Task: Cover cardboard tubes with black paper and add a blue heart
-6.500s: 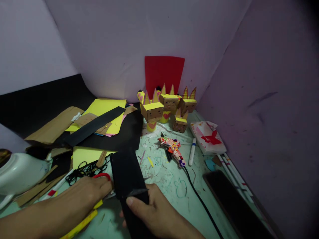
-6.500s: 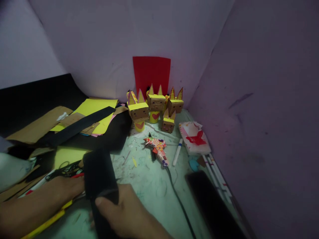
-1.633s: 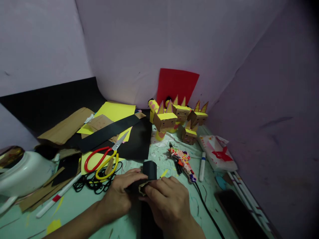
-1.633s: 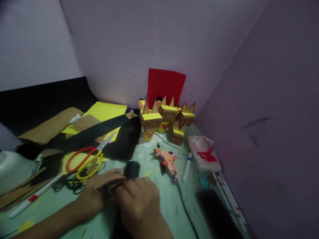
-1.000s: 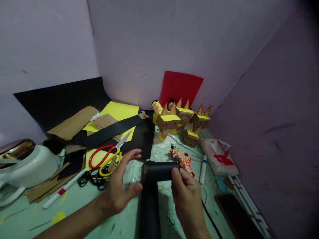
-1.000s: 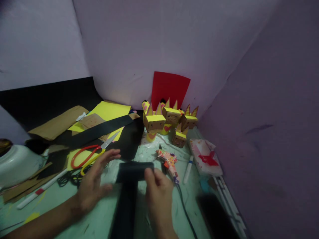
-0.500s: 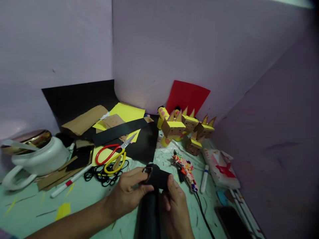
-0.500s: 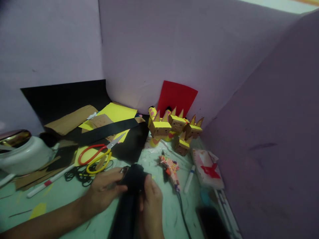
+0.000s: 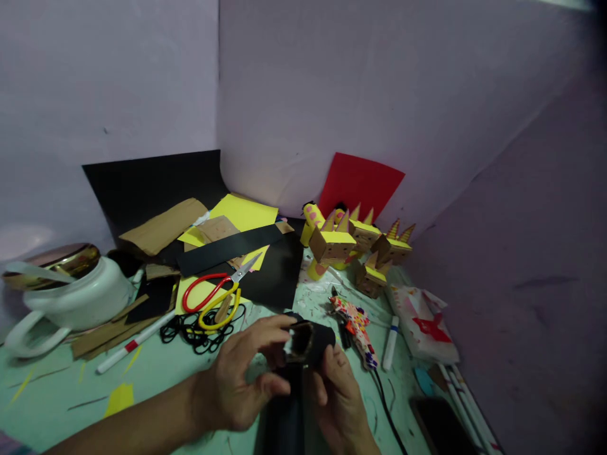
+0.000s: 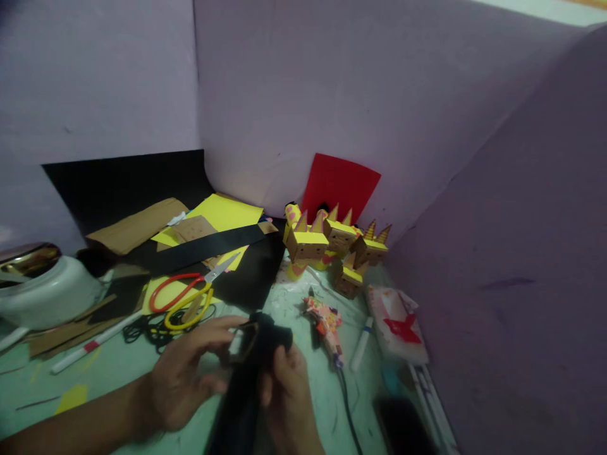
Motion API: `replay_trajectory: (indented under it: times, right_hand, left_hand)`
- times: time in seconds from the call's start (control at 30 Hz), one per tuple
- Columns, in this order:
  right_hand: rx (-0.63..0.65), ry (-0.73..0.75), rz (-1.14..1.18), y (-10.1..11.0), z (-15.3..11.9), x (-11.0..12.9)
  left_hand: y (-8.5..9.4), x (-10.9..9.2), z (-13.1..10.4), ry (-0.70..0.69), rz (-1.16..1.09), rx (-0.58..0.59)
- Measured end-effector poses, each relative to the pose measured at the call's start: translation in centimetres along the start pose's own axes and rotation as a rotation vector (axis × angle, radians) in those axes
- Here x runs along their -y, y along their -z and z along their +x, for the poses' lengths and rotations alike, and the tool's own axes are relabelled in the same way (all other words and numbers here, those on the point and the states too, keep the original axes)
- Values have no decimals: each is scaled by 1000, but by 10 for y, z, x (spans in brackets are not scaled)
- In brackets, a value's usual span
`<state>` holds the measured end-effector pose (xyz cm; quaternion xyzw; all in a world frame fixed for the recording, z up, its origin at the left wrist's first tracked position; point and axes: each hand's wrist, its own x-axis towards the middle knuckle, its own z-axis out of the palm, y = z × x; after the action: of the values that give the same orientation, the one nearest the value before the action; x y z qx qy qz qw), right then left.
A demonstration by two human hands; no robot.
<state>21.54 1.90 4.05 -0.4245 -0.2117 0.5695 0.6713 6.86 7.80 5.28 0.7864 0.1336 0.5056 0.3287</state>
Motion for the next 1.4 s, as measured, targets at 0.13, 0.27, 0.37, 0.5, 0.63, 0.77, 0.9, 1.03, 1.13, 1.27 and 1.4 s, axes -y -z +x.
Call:
replay_trajectory:
  times: [0.13,0.27,0.37,0.5,0.63,0.77,0.9,1.03,1.13,1.27,1.4]
  right_hand:
    - [28,12,54,1,5,6]
    - [78,0,42,2,5,1]
    - [90,-10,45,3,6,-2]
    - [93,-5,31,3,6,-3]
    - [70,4,6,0,5,-3]
    - [9,43,-131,0,2,-3]
    - [-26,70,-359,1,-1,-1]
    - [-121,111,-423,1,-4,0]
    - [-202,107,-414,1,-3,1]
    - [-149,50,-359,-1,2,4]
    - [-62,110,-243,-1,6,10]
  left_hand:
    - [2,2,-5,75,-144,-109]
    - [7,7,-6,15,7,-103]
    - [11,8,-6,-65,142,-95]
    - [13,7,-7,-116,225,-95]
    - [10,7,-4,-137,335,-62]
    - [7,11,-2,-77,351,47]
    - [5,13,-6,82,266,-51]
    - [0,12,-6,379,64,-24]
    - [-3,11,1,632,-150,62]
    - [-5,12,8,895,-400,18]
    - [-5,18,10,1028,-465,-82]
